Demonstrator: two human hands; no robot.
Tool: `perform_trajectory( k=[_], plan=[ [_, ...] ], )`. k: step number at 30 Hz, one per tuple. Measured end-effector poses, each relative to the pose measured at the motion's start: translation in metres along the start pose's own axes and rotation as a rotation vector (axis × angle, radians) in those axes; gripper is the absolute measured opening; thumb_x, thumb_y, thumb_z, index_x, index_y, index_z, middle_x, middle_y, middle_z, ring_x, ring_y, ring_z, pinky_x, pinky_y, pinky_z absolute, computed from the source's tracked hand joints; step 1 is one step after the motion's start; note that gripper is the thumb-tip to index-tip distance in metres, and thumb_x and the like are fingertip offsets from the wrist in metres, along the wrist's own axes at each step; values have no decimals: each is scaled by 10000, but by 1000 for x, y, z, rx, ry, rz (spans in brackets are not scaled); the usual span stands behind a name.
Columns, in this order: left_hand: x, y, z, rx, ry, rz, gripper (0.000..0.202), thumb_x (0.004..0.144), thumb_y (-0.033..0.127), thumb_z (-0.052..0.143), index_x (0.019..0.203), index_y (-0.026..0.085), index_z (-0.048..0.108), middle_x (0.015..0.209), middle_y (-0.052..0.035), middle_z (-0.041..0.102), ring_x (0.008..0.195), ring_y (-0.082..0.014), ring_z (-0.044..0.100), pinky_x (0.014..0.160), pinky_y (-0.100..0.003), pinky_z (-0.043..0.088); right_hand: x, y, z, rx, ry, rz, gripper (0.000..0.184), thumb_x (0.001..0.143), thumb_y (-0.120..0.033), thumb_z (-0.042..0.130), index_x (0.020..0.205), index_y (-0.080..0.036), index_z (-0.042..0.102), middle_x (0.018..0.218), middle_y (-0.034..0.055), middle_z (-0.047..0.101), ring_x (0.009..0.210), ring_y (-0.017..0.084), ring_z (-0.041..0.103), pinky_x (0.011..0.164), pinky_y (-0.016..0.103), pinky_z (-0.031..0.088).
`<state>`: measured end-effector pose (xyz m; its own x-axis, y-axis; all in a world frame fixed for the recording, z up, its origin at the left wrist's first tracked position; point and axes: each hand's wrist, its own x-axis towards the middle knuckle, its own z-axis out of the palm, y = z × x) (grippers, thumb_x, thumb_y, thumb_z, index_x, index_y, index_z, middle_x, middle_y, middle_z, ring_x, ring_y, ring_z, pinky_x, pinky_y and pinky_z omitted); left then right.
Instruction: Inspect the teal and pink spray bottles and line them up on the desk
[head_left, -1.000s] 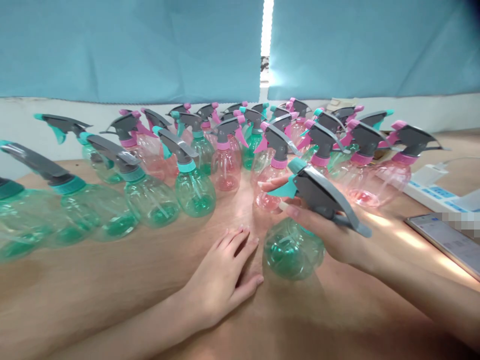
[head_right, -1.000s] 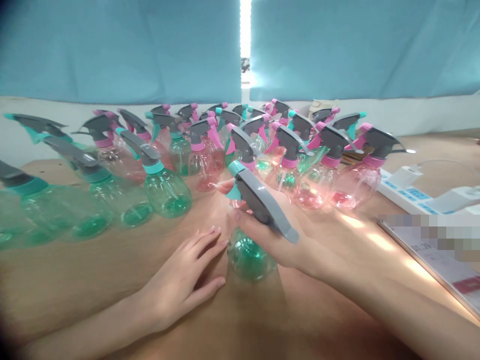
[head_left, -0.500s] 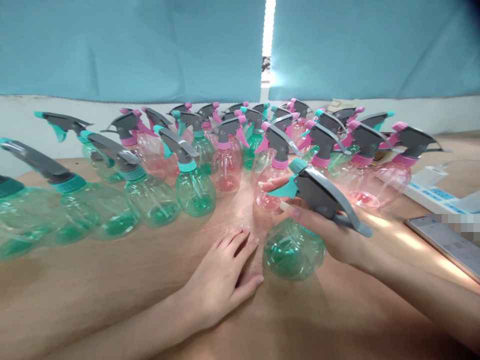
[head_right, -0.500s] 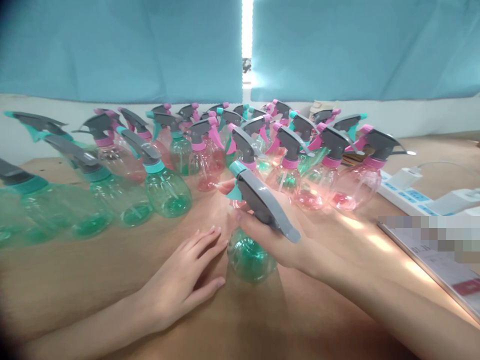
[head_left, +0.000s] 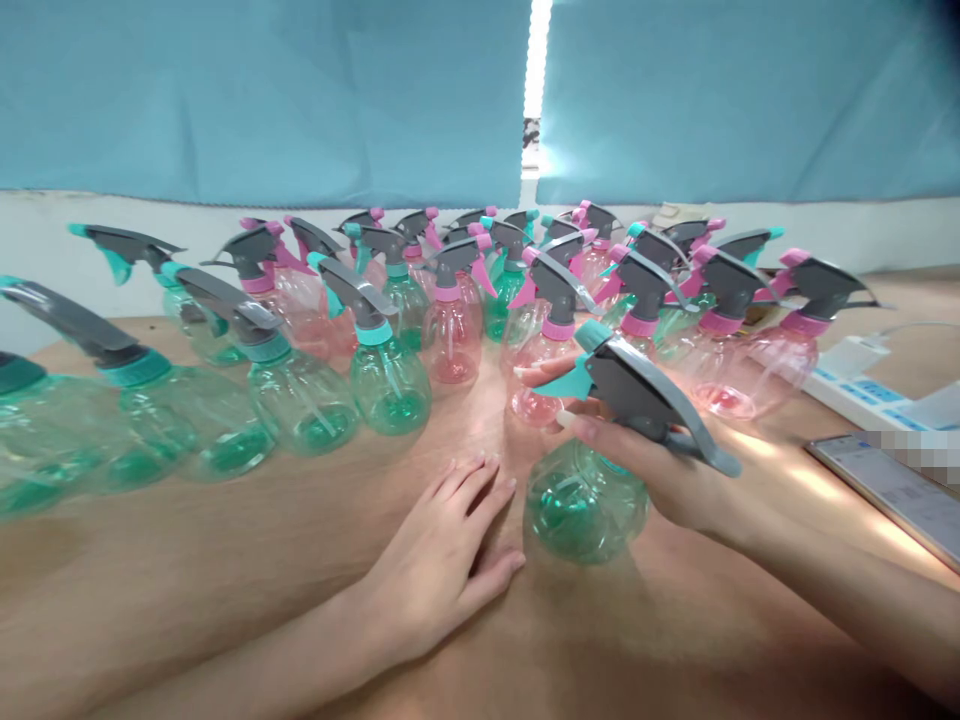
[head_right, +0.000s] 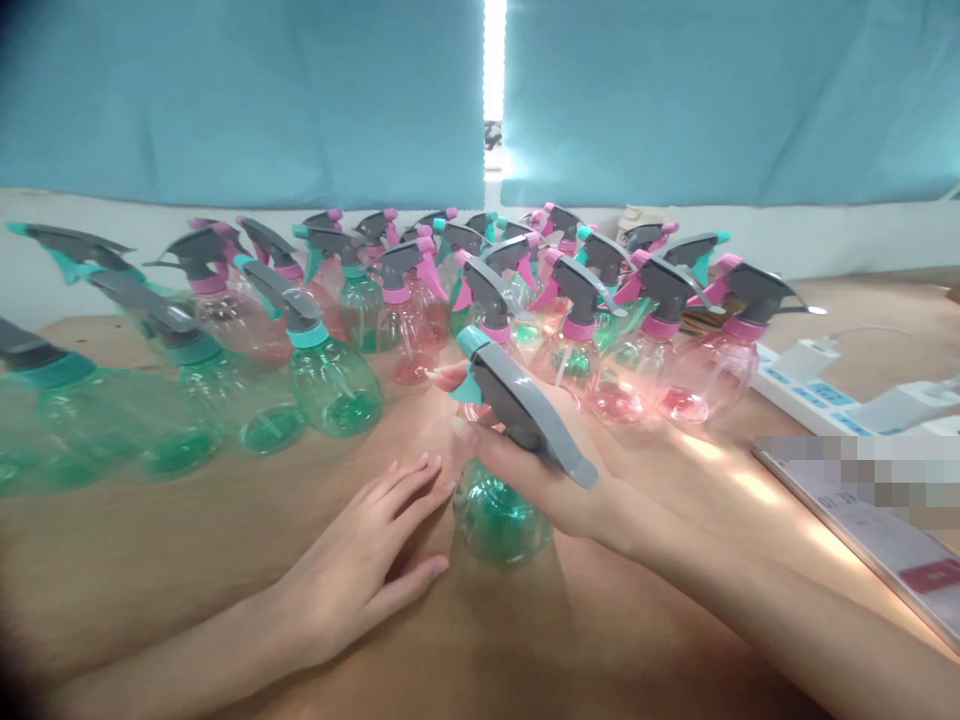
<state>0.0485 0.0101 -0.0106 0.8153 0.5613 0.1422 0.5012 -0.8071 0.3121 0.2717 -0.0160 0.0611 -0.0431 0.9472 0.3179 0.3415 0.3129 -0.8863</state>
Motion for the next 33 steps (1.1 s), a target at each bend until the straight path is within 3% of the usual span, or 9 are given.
perform_trajectory(
  k=[4,10,16,23,33],
  plan=[
    [1,0,-1,14,-6,-1,548,951,413,552,1407,125,456,1477,-186,429,1383,-349,356,1104,-557,317,1,1,0,15,-18,-2,344,866,-283,601,1210,-286,600,727,-9,626,764,194,647,644,307,529],
    [1,-2,0,39,-18,8,550,956,424,534,1407,119,455,1475,-191,428,1381,-347,354,1096,-572,318,2,2,0,46,-44,-10,320,866,-249,585,1183,-292,597,756,-8,614,734,193,644,657,335,530],
    [0,-2,1,39,-8,16,555,960,425,528,1417,121,445,1473,-187,433,1383,-341,355,1105,-568,307,1,6,-2,67,-63,-48,271,880,-265,602,1145,-316,582,857,-4,606,1031,234,621,816,364,522],
    [1,-1,1,37,-4,16,554,953,413,550,1407,109,461,1466,-196,439,1372,-357,369,1091,-576,327,1,0,-1,64,-38,8,268,850,-314,646,1116,-303,613,1097,22,607,758,145,637,684,315,545],
    [0,-1,1,15,8,13,549,948,405,557,1403,113,464,1451,-188,459,1365,-350,381,1101,-558,322,-3,-2,1,47,-28,10,294,871,-317,633,1165,-301,637,849,1,688,808,175,652,720,302,545]
  ],
)
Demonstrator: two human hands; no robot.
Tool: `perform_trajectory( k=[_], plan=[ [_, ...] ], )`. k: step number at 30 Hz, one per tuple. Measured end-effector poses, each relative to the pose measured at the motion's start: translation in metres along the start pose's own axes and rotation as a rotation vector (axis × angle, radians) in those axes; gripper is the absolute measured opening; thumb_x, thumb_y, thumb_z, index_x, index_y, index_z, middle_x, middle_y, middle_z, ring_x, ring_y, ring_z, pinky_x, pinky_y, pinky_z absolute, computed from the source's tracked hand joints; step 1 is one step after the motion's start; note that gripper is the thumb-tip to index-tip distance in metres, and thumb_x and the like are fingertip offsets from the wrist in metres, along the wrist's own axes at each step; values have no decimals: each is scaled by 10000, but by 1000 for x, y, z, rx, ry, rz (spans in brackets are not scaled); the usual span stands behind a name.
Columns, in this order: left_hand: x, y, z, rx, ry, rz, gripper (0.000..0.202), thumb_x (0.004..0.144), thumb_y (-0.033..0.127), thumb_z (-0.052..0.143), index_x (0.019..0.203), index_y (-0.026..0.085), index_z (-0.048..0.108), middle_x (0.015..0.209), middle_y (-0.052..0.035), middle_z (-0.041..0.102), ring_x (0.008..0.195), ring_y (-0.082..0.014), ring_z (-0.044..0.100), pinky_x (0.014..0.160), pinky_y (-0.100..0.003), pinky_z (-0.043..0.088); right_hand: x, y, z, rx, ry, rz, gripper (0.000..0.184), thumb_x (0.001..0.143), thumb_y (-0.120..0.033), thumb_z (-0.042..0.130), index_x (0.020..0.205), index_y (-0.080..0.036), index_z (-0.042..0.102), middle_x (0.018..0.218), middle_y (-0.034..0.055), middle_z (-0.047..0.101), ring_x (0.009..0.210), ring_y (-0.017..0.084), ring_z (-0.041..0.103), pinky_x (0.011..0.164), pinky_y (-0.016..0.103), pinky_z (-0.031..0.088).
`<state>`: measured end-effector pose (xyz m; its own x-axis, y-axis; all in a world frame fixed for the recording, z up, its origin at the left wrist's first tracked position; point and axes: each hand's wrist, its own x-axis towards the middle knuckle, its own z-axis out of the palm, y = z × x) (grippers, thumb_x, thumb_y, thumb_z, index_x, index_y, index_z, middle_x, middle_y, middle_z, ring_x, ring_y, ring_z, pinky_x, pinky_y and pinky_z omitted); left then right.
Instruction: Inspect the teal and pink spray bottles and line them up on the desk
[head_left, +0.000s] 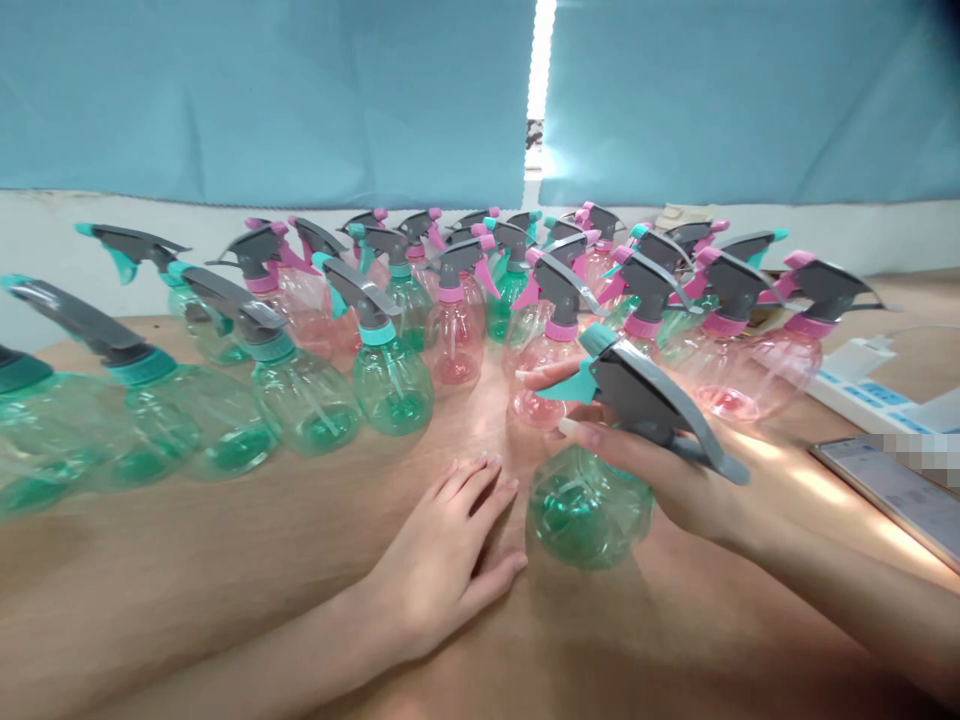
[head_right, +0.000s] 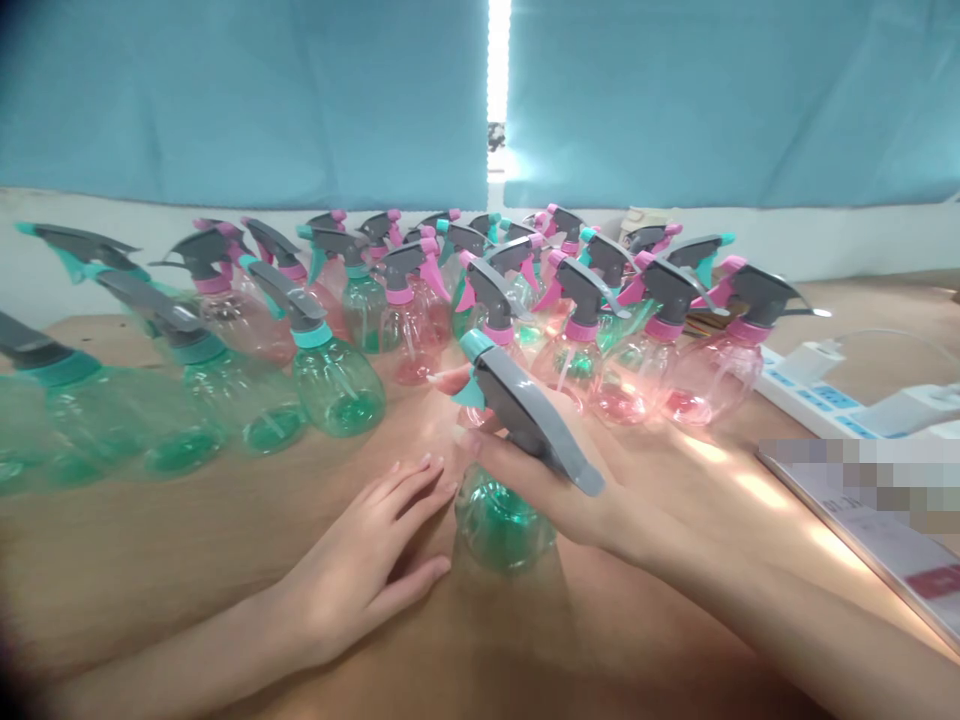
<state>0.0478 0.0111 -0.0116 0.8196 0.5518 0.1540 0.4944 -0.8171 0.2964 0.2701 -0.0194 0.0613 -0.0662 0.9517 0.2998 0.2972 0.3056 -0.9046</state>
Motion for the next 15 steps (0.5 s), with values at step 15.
perform_trajectory(
  k=[15],
  plan=[
    [0,-1,3,-49,43,4,515,943,410,536,1388,160,467,1429,-174,481,1338,-355,409,1077,-571,342,-6,-5,8,36,-161,-66,356,906,-224,530,1253,-300,567,826,-1,699,736,175,692,684,297,567]
  ],
)
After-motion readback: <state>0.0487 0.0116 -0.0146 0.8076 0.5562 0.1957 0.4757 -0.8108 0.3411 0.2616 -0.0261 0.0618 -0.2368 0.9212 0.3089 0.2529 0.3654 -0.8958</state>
